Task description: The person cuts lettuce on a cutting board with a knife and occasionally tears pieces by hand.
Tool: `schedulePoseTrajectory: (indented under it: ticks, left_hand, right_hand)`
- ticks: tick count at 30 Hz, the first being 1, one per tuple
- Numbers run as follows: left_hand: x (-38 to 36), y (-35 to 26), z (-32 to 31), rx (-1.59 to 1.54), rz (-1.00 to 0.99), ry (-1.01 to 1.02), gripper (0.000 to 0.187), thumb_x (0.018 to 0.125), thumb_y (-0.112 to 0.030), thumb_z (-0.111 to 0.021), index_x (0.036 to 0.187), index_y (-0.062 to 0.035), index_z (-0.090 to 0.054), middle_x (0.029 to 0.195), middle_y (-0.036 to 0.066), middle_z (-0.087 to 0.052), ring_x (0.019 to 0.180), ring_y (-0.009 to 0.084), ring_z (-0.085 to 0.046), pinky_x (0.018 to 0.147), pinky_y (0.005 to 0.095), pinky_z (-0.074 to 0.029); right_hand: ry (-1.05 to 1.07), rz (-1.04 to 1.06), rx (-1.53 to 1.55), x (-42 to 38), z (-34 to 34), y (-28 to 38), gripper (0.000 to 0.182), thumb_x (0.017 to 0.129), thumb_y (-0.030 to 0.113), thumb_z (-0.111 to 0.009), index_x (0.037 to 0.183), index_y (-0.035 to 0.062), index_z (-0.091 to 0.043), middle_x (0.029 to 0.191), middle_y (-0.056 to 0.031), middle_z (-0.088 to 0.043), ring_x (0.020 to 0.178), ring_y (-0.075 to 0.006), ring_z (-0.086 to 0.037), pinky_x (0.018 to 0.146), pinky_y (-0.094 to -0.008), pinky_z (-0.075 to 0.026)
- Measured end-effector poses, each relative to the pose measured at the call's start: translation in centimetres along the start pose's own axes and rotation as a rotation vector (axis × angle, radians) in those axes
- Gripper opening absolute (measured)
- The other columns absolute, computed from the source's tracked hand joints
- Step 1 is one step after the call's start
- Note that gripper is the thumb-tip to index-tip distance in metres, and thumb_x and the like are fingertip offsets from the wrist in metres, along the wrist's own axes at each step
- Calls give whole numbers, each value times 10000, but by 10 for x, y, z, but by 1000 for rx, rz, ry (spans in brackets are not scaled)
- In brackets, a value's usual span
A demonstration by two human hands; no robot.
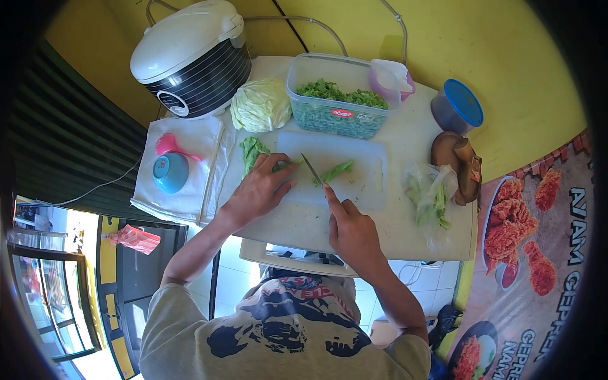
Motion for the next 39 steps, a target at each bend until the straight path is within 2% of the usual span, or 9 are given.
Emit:
schedulePoseTrajectory:
  ticks: [8, 11, 20, 26, 39]
  left_hand:
    - [-3, -3, -1, -57, 37, -10, 388, 944, -117, -718, 1317, -20, -673, 1228, 173, -584, 1110, 376, -581, 993, 460, -512]
    - [-3, -1, -2, -57, 35, -15, 387, 945, -114, -717, 1319, -21, -673, 1226, 170, -578, 1111, 374, -580, 987, 459, -514]
    - [-3, 1, -2, -67, 45, -16, 373, 943, -105, -717, 1304, -22, -685, 1231, 168, -571, 1100, 369, -581, 980, 454, -518]
    - [-2, 1, -3, -70, 46, -27, 373, 936, -98, -719, 1299, -19, -688, 1229, 170, -575, 1090, 371, -586, 968, 455, -524]
    - [-4, 0, -10, 18, 34, -27, 386, 945, -95, -696, 1326, -34, -666, 1279, 145, -576, 1124, 363, -565, 1023, 465, -496]
  right_hand:
    - [37, -3, -82, -3, -5, 5, 694, 921, 45, -650, 1579, 103, -440, 825, -117, -591, 537, -291, -618, 513, -417, -545]
    - [49, -37, -69, -3, -7, 7, 626, 944, -3, -618, 1549, 93, -489, 818, -126, -600, 557, -319, -615, 535, -434, -526]
    - [123, -49, -152, 3, -1, 12, 675, 901, -7, -638, 1551, 89, -483, 812, -124, -606, 553, -319, -615, 534, -428, -537]
    - [78, 9, -152, 14, -10, 6, 685, 874, 30, -668, 1536, 82, -500, 816, -118, -611, 525, -304, -626, 514, -430, -548]
    - [61, -37, -172, 7, -4, 0, 687, 912, 39, -651, 1567, 86, -450, 842, -134, -623, 565, -309, -650, 531, -426, -558]
Point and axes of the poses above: each hand's wrist, its own x-axis towards the middle knuckle, its own z-axis out of the back of the hand, y = z × x, the point moved 2 cm from there along x, towards the middle knuckle
